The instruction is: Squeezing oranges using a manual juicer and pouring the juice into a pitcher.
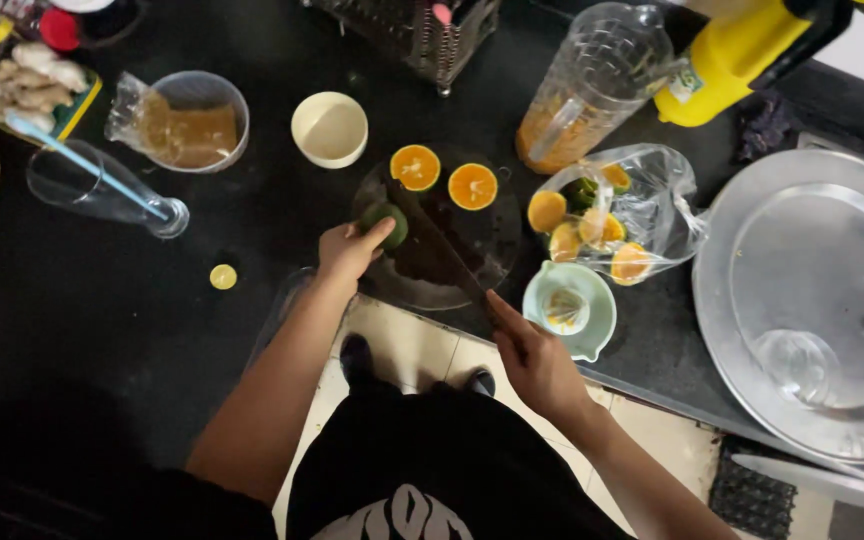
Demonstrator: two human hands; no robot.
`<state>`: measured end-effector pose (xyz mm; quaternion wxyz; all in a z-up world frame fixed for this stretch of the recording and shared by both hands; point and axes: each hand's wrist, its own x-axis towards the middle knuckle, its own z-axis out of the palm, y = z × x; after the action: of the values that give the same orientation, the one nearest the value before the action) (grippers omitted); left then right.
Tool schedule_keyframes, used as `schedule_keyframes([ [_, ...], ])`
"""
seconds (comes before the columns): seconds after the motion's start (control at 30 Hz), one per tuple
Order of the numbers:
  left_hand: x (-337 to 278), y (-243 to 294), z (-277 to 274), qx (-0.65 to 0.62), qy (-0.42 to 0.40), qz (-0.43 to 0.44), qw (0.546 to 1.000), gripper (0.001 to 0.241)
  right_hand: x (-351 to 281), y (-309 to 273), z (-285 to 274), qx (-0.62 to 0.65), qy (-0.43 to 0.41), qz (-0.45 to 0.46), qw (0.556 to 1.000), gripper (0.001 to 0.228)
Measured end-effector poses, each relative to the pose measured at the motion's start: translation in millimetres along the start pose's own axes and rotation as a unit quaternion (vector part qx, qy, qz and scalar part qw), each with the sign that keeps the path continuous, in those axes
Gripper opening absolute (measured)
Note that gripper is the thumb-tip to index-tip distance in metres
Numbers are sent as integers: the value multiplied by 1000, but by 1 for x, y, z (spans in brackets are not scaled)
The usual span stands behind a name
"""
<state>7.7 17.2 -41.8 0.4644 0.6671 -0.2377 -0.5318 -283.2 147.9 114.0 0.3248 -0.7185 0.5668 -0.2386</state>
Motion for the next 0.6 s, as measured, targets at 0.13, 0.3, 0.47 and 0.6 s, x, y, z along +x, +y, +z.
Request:
schedule_keyframes([
  [0.13, 17, -16, -4, 16, -7, -9, 1000, 87, 3, -14, -3, -7, -7, 6, 1000, 60],
  [0.3, 20, -8, -7, 126, 20, 8, 992, 68, -1, -20, -7, -37, -9, 1, 999, 54],
  [0.47, -5, 5, 6, 117, 25, 26, 993, 72, 2, -26, -13, -54, -39, 12, 998, 53],
  [0.6, -5, -2, 7, 128, 35, 42, 990, 73, 6, -30, -12, -31, -53, 26, 998, 56],
])
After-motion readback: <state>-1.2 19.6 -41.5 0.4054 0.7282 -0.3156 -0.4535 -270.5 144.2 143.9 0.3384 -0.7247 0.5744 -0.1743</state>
